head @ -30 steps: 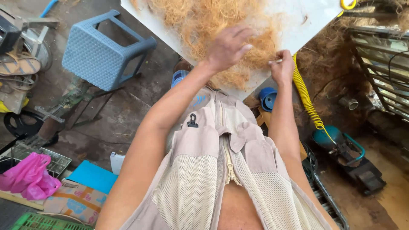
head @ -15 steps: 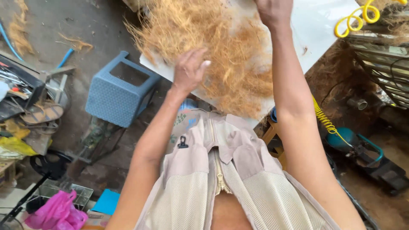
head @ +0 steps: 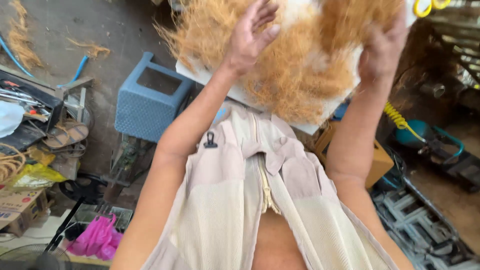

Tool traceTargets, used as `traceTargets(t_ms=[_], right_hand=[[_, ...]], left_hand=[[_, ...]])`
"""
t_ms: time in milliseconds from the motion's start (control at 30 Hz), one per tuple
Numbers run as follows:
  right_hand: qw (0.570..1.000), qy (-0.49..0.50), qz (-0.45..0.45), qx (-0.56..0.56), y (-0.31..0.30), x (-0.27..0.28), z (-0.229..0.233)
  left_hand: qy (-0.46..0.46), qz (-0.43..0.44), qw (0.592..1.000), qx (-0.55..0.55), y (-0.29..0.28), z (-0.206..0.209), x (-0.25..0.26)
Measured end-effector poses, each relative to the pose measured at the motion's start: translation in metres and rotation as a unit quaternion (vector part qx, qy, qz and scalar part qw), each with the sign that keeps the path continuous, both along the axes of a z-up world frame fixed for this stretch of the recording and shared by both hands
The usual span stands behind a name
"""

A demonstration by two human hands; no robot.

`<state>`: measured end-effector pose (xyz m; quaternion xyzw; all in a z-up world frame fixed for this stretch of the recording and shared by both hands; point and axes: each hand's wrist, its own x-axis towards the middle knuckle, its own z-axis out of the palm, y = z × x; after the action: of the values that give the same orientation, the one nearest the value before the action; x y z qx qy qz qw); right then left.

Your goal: The person stands at a white table and repeatedly pulls, separates, and fluffs a large pile of light brown coconut fiber by hand. The hands work through the mass, lifting and spreading strands to loosen the material. No tools are used, and the fiber remains on the table throughout the clip.

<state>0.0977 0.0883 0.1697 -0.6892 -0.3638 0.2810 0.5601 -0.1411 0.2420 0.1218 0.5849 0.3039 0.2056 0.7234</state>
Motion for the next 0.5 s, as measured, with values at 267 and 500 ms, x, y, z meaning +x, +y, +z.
traceTargets(t_ms=[267,500], right_hand=[[0.965,0.209,-0.012,-0.155,-0.079,-0.126,-0.067],[0.946,0.127,-0.083,-0.287,-0.096,-0.145,-0.037]], left_hand=[[0.138,-0.010,0.985,-0.099,-0.070,0.010,0.013],[0.268,0.176,0.945,-0.059,-0.078,-0.054,-0.026]])
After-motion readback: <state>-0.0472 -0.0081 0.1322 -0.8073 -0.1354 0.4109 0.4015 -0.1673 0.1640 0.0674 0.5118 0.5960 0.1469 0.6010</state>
